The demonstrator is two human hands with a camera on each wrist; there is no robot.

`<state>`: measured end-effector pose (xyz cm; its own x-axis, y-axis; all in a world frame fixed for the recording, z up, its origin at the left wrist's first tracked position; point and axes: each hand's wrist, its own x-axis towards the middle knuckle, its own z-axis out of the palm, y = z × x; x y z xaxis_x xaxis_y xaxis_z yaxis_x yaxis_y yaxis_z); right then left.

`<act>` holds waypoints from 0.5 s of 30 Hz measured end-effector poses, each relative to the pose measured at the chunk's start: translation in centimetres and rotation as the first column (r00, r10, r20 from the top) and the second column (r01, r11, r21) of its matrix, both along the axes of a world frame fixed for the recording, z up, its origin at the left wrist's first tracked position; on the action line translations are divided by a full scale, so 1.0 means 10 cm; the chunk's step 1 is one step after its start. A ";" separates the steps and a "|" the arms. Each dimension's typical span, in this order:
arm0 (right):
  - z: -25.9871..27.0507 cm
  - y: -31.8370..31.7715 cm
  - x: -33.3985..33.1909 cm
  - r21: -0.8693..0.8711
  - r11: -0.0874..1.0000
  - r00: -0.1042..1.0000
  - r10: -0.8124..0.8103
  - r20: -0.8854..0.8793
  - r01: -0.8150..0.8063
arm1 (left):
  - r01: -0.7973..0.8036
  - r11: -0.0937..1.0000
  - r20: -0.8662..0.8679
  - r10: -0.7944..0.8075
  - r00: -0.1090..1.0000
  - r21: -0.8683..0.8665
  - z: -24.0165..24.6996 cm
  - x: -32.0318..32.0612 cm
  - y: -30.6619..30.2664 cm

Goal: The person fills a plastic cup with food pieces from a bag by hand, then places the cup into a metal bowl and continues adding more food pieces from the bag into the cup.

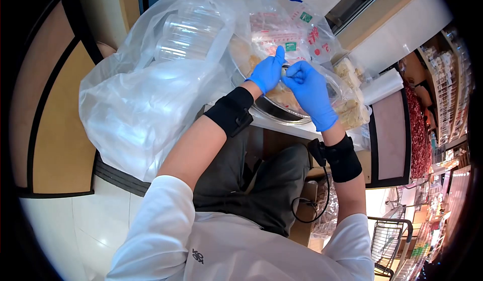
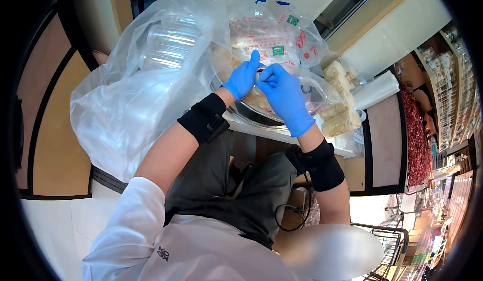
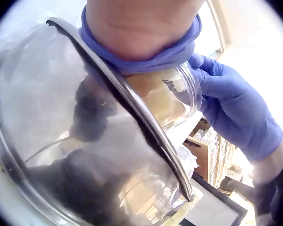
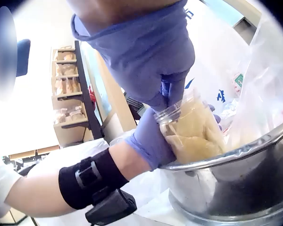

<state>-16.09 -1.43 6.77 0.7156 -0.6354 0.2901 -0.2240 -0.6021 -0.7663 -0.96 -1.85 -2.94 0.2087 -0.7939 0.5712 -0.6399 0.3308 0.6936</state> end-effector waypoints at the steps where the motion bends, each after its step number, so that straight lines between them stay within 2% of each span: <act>1: -0.01 0.01 0.02 -0.056 0.998 1.000 0.017 -0.003 -0.017 | 0.002 1.000 -0.001 -0.002 1.000 0.004 0.02 0.02 0.00; 3: -0.07 -0.03 0.05 -0.039 0.999 0.999 0.037 -0.002 -0.037 | 0.085 0.976 -0.303 -0.021 0.953 0.200 0.10 0.05 0.00; 6: -0.05 -0.03 0.03 -0.002 0.998 0.998 0.065 0.023 -0.065 | 0.074 0.980 -0.361 -0.003 0.933 0.183 0.16 0.01 0.09; 7: -0.05 -0.01 0.01 0.031 0.997 0.996 0.072 0.042 -0.074 | 0.072 0.981 -0.360 -0.002 0.933 0.180 0.12 -0.01 0.08; 9: 0.02 0.02 -0.06 0.078 0.995 0.998 0.062 0.022 -0.064 | 0.012 0.995 -0.133 0.001 0.991 0.102 0.06 -0.03 0.05; 13: 0.12 -0.03 -0.17 0.156 0.987 0.999 0.044 -0.018 -0.041 | 0.030 0.988 -0.129 -0.011 0.992 0.150 0.09 -0.04 0.08; 14: 0.14 -0.06 -0.19 0.156 0.987 0.999 0.042 -0.012 -0.040 | 0.063 0.991 -0.175 -0.041 0.984 0.119 0.10 -0.02 0.10; 15: 0.14 -0.09 -0.21 0.162 0.987 0.997 -0.001 0.077 -0.011 | 0.096 0.992 -0.218 -0.075 0.973 0.085 0.16 -0.01 0.14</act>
